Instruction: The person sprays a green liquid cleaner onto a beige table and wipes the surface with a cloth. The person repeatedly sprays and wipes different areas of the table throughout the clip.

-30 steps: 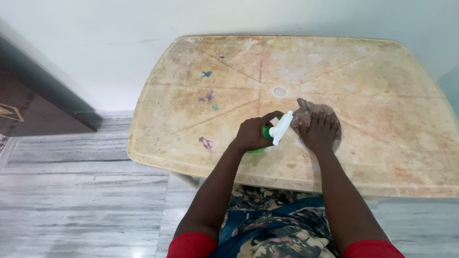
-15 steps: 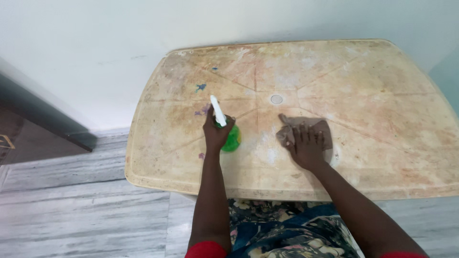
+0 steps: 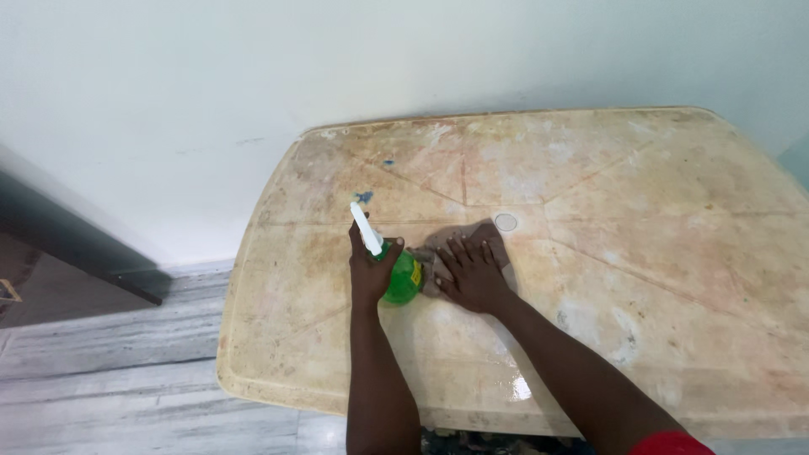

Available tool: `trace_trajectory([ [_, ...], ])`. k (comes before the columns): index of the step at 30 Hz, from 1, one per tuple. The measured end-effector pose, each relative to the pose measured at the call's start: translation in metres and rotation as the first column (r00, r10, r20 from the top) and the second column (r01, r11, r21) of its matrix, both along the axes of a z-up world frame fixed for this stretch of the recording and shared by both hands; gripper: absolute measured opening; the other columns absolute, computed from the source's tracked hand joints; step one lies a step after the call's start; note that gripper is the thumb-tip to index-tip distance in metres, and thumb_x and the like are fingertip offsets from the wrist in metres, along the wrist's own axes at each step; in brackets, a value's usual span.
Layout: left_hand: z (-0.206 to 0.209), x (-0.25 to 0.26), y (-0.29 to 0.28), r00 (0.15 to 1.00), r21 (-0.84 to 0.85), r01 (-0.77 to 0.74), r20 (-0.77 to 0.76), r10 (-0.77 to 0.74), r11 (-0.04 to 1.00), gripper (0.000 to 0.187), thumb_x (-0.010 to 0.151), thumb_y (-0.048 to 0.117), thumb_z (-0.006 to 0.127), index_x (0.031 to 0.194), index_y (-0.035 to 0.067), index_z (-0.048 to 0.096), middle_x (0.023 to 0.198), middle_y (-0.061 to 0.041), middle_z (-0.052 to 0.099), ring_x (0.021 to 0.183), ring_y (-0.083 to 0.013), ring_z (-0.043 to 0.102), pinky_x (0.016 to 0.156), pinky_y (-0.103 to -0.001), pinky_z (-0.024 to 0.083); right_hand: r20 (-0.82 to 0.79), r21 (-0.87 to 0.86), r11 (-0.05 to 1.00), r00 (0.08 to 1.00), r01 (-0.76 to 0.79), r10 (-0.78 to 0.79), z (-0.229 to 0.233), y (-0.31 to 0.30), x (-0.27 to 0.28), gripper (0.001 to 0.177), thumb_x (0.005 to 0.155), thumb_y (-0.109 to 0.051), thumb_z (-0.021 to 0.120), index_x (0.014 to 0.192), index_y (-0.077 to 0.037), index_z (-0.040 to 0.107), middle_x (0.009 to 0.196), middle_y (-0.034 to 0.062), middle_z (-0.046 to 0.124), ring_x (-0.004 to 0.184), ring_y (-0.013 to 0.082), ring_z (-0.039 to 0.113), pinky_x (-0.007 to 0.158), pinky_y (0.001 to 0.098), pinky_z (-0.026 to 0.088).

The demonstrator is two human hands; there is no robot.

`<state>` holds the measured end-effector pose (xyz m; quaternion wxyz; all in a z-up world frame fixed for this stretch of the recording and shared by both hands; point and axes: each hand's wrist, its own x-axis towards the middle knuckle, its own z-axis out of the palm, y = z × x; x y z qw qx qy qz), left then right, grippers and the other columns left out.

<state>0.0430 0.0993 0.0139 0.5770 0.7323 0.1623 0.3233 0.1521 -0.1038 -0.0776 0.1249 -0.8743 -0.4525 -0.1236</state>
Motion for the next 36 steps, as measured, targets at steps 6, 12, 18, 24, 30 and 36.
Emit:
trace_trajectory([
  [6,0.01,0.009,0.007,0.979,-0.002,0.174,-0.104,-0.173,0.985,0.086,0.081,0.02,0.082,0.153,0.013,0.036,0.093,-0.008,0.078,0.094,-0.0204,0.076,0.088,-0.038,0.058,0.052,-0.039,0.986,0.985,0.164,-0.162,-0.044,0.031,0.131,0.078,0.098,-0.067,0.042,0.158,-0.017,0.038,0.163,0.0161,0.034,0.15,0.0411,0.03,0.118,0.0673,0.017],
  [12,0.014,0.006,0.005,0.979,-0.023,0.192,-0.064,-0.193,0.981,0.088,0.082,0.019,0.083,0.155,0.012,0.035,0.093,-0.008,0.078,0.096,-0.0195,0.075,0.09,-0.039,0.057,0.251,0.022,0.934,0.903,0.356,-0.35,-0.067,-0.083,0.237,0.069,0.103,-0.069,0.044,0.149,-0.019,0.053,0.157,0.0193,0.048,0.14,0.0481,0.044,0.109,0.0742,0.029],
  [18,0.008,0.009,0.007,0.973,0.014,0.191,-0.135,-0.187,0.981,0.089,0.082,0.019,0.085,0.155,0.013,0.034,0.095,-0.007,0.078,0.095,-0.0194,0.075,0.089,-0.039,0.057,0.31,0.176,0.77,0.708,0.613,-0.635,-0.069,-0.235,0.205,0.062,0.102,-0.072,0.05,0.143,-0.027,0.064,0.156,0.0269,0.051,0.143,0.059,0.041,0.104,0.0843,0.021],
  [24,0.0,0.004,0.004,0.974,0.038,0.224,-0.019,-0.224,0.974,0.091,0.083,0.022,0.085,0.157,0.012,0.033,0.093,-0.007,0.079,0.095,-0.0206,0.076,0.092,-0.038,0.057,0.232,0.087,0.815,0.784,0.573,-0.575,-0.071,-0.296,0.129,0.074,0.1,-0.072,0.044,0.151,-0.021,0.061,0.157,0.0273,0.047,0.151,0.0556,0.032,0.104,0.0849,0.017],
  [30,-0.001,0.001,-0.001,0.98,0.07,0.172,-0.117,-0.163,0.983,0.097,0.08,0.024,0.087,0.157,0.014,0.029,0.093,-0.005,0.079,0.089,-0.0198,0.076,0.083,-0.036,0.058,0.08,-0.045,0.858,0.858,0.512,-0.508,-0.071,-0.268,0.044,0.079,0.099,-0.073,0.03,0.156,-0.019,0.044,0.172,0.0161,0.026,0.16,0.0443,0.015,0.123,0.0725,0.008],
  [36,-0.005,0.0,-0.003,0.985,0.089,0.164,-0.061,-0.159,0.982,0.094,0.081,0.021,0.087,0.157,0.013,0.031,0.093,-0.005,0.079,0.09,-0.0184,0.076,0.084,-0.036,0.058,0.032,-0.162,0.972,0.986,0.169,-0.166,-0.025,-0.151,-0.056,0.081,0.1,-0.069,0.02,0.161,-0.021,-0.001,0.166,0.0219,-0.012,0.151,0.0401,-0.013,0.117,0.0587,-0.012],
])
